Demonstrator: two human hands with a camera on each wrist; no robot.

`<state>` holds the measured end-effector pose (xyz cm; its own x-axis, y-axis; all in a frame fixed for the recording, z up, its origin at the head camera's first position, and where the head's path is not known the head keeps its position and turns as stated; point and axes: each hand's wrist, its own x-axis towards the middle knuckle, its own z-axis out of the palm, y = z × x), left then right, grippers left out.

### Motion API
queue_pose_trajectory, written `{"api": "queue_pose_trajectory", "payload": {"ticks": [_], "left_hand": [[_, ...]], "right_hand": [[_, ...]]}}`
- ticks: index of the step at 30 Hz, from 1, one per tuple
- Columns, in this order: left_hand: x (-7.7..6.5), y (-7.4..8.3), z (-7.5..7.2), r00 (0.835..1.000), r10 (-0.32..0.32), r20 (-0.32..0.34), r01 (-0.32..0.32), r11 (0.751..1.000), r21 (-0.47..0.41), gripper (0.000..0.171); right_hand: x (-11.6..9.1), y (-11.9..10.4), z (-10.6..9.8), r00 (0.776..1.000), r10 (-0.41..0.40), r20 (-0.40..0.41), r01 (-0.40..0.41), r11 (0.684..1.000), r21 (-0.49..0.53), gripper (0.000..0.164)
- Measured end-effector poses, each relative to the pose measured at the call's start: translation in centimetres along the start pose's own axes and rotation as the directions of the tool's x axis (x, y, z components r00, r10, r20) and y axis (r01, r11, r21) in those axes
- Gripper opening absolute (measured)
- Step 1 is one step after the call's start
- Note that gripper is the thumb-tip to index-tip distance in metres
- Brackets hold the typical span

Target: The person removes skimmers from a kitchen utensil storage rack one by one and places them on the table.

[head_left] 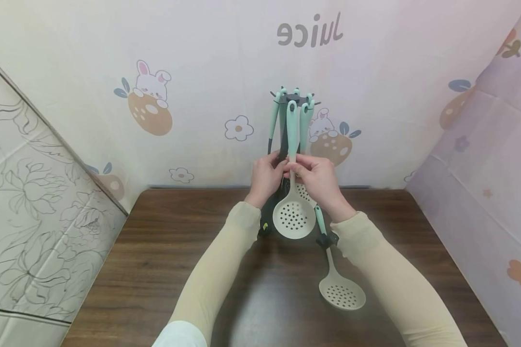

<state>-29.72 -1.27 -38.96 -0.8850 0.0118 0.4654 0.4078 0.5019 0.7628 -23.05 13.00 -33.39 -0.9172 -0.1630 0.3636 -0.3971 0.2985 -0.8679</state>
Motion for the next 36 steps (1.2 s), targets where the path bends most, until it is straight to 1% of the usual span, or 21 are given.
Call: {"api": "queue_pose_trajectory", "payload": {"ticks": [4, 7, 12, 14, 18, 21, 24, 29, 33, 36], "left_hand": [[-0.04, 0.09, 0.04, 1.0, 0.003, 0.002, -0.003, 1.0, 0.006, 0.025], [0.02, 0.04, 0.12, 1.0, 0.009, 0.001, -0.009, 1.0, 0.006, 0.024], [0.18, -0.26, 0.02, 1.0, 0.0, 0.005, 0.0, 0.999, -0.037, 0.024], [0.18, -0.3, -0.08, 1.0, -0.005, 0.005, 0.005, 0.999, -0.046, 0.025], [0.13, -0.17, -0.11, 1.0, -0.013, 0.003, 0.013, 0.999, -0.033, 0.025], [0.14, -0.17, -0.03, 1.0, -0.007, 0.004, 0.007, 1.0, -0.02, 0.025], [0.11, -0.23, 0.02, 1.0, -0.015, 0.008, 0.015, 0.999, -0.028, 0.024], [0.03, -0.33, 0.06, 0.999, -0.035, 0.018, 0.036, 0.998, -0.049, 0.022], [0.05, -0.36, 0.13, 1.0, -0.022, 0.017, 0.022, 0.999, -0.046, 0.021], [0.04, -0.36, 0.14, 1.0, -0.015, 0.016, 0.016, 0.998, -0.061, 0.02]], "right_hand": [[0.01, 0.01, -0.03, 1.0, -0.004, -0.01, 0.004, 1.0, 0.01, 0.027], [0.13, 0.0, -0.09, 1.0, -0.016, -0.022, 0.016, 1.0, -0.007, 0.027], [0.41, -0.05, -0.21, 0.999, -0.029, -0.026, 0.027, 0.998, -0.054, 0.025], [0.43, -0.15, -0.21, 1.0, -0.012, -0.017, 0.011, 0.999, -0.046, 0.024], [0.21, -0.49, -0.2, 1.0, 0.019, 0.0, -0.019, 1.0, -0.013, 0.024], [0.05, -0.67, -0.26, 1.0, 0.028, 0.006, -0.028, 1.0, 0.015, 0.023], [-0.06, -0.79, -0.31, 0.999, 0.037, 0.015, -0.038, 0.999, 0.037, 0.024], [-0.29, -0.86, -0.4, 0.999, 0.044, 0.028, -0.045, 0.998, 0.038, 0.024], [-0.32, -0.83, -0.6, 0.999, 0.029, 0.02, -0.03, 0.999, 0.039, 0.023], [-0.25, -0.89, -0.8, 1.0, 0.018, 0.018, -0.019, 0.998, 0.062, 0.026]]}}
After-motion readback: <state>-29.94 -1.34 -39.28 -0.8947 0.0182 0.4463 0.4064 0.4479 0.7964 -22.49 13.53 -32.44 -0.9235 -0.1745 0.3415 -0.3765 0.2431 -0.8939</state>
